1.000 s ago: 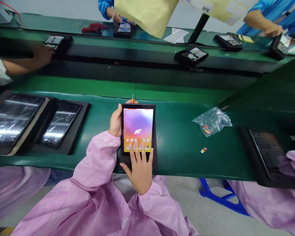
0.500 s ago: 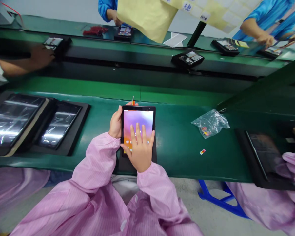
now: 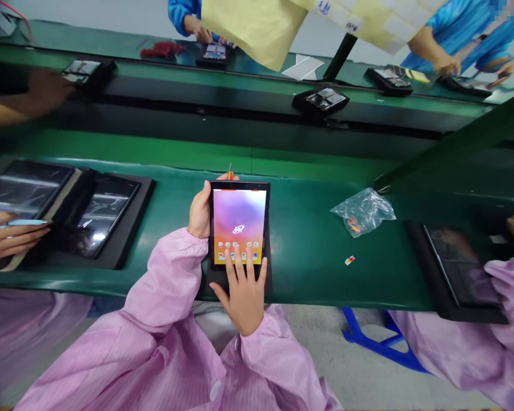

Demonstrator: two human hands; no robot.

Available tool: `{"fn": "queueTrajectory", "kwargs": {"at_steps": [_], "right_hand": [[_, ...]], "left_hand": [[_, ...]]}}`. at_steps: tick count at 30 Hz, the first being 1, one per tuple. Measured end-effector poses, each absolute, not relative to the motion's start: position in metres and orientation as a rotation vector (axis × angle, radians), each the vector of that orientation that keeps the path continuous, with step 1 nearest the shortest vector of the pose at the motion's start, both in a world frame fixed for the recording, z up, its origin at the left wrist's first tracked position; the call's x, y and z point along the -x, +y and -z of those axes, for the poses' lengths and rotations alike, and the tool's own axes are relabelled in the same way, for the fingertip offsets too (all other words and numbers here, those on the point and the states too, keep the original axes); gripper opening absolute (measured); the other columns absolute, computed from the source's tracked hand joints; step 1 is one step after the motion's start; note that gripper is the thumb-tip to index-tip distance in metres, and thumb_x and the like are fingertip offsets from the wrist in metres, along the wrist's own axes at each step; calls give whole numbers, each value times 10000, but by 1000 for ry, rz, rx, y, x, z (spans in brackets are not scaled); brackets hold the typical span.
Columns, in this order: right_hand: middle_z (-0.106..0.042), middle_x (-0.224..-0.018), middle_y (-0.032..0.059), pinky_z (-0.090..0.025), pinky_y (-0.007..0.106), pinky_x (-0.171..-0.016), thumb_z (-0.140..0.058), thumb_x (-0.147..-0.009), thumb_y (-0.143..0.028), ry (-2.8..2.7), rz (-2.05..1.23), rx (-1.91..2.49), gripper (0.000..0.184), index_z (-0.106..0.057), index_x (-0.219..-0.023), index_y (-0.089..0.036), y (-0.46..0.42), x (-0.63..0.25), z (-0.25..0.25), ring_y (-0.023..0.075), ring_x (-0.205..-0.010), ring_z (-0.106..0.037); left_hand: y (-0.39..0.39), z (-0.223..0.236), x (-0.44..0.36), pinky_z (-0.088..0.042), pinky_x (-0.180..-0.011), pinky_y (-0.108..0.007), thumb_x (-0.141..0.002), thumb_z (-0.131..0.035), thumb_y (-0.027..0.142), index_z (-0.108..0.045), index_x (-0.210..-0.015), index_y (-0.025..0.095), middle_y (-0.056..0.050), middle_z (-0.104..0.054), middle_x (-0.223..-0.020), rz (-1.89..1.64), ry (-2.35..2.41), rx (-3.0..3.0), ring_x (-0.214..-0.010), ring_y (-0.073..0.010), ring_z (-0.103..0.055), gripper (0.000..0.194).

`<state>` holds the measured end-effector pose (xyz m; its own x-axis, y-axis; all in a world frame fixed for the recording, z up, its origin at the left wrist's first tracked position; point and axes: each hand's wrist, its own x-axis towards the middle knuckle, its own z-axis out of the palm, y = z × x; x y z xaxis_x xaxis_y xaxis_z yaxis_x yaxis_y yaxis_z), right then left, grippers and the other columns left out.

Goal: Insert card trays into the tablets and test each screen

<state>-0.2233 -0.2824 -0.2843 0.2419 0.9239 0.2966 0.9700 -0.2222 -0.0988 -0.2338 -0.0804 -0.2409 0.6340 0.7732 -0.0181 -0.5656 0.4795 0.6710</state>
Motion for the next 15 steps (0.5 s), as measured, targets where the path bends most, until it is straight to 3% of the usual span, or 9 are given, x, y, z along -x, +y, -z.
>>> {"fn": "queueTrajectory", "kwargs": {"at_steps": [8,11,15], "right_hand": [[-544,-1410,126,-128,580,-1180,-434,-957,-432,-1659,451,2105,518,-478,-1411,-187,-278,215,269,302,-1339,-456],[-575,-1368,146,-250,583,-1145,-488,-941,-350,-1589,535,2009,473,-492,-1387,-194,-268,193,258,308,-1306,-496],[-656,-1240,130,-453,471,-1036,-534,-912,-215,-1506,510,1710,362,-575,-1272,-200,-234,141,218,260,-1204,-587]], "left_hand": [[-80,240,234,-447,-1045,-414,-921,-509,495,-664,-1177,155,-114,-672,-1243,-840,350,-704,-1143,-257,-647,452],[-81,240,234,-446,-1045,-427,-920,-510,499,-665,-1174,154,-116,-675,-1237,-844,352,-704,-1133,-261,-652,456],[-87,234,236,-454,-1038,-429,-929,-499,493,-675,-1171,169,-104,-684,-1225,-890,322,-747,-1135,-256,-650,441]]}}
